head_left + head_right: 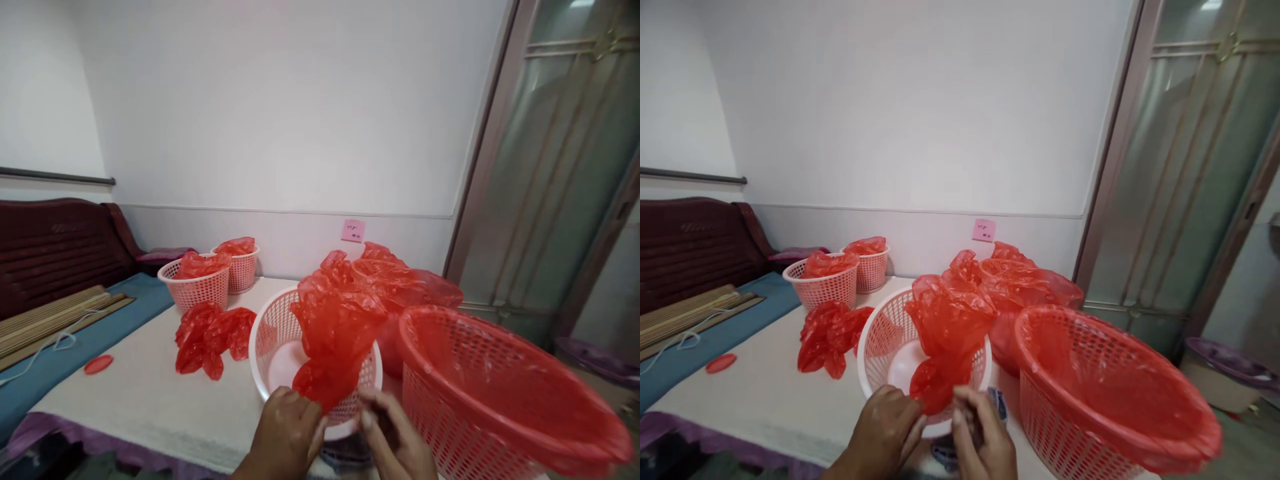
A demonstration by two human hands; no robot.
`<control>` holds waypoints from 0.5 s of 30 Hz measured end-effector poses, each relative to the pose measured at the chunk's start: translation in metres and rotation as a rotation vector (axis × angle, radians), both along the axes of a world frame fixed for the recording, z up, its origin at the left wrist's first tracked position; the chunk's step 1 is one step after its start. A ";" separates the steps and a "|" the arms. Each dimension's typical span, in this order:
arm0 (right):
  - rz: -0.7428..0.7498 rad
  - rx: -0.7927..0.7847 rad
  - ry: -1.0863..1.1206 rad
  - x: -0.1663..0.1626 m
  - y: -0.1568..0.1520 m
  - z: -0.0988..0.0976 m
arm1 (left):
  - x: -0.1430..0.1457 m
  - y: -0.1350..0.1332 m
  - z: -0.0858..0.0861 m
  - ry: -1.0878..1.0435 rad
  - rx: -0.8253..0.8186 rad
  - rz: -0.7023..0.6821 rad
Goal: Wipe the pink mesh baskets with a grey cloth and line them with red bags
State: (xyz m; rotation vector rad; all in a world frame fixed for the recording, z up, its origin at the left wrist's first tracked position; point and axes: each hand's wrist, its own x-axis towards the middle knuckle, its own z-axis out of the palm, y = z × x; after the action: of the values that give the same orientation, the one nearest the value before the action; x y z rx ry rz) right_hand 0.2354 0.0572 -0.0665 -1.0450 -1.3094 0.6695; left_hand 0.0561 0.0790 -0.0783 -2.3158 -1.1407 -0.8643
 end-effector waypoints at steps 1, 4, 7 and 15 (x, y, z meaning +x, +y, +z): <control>-0.060 0.106 -0.132 0.002 0.010 0.014 | 0.000 -0.001 -0.001 -0.003 0.013 0.002; -0.269 0.344 -0.462 0.004 0.042 0.055 | -0.004 -0.002 -0.003 -0.006 0.030 0.006; -0.363 0.395 -0.632 0.001 0.078 0.076 | -0.005 -0.003 -0.005 -0.003 0.022 0.010; -0.166 0.170 -0.657 0.004 0.106 0.072 | -0.020 0.011 0.001 -0.067 -0.072 0.050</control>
State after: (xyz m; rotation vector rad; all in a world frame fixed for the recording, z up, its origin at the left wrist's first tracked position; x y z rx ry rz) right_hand 0.2398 0.1631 0.0054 -1.2679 -1.7763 0.0729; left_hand 0.0357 0.0901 -0.0775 -2.3208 -1.2723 -0.9024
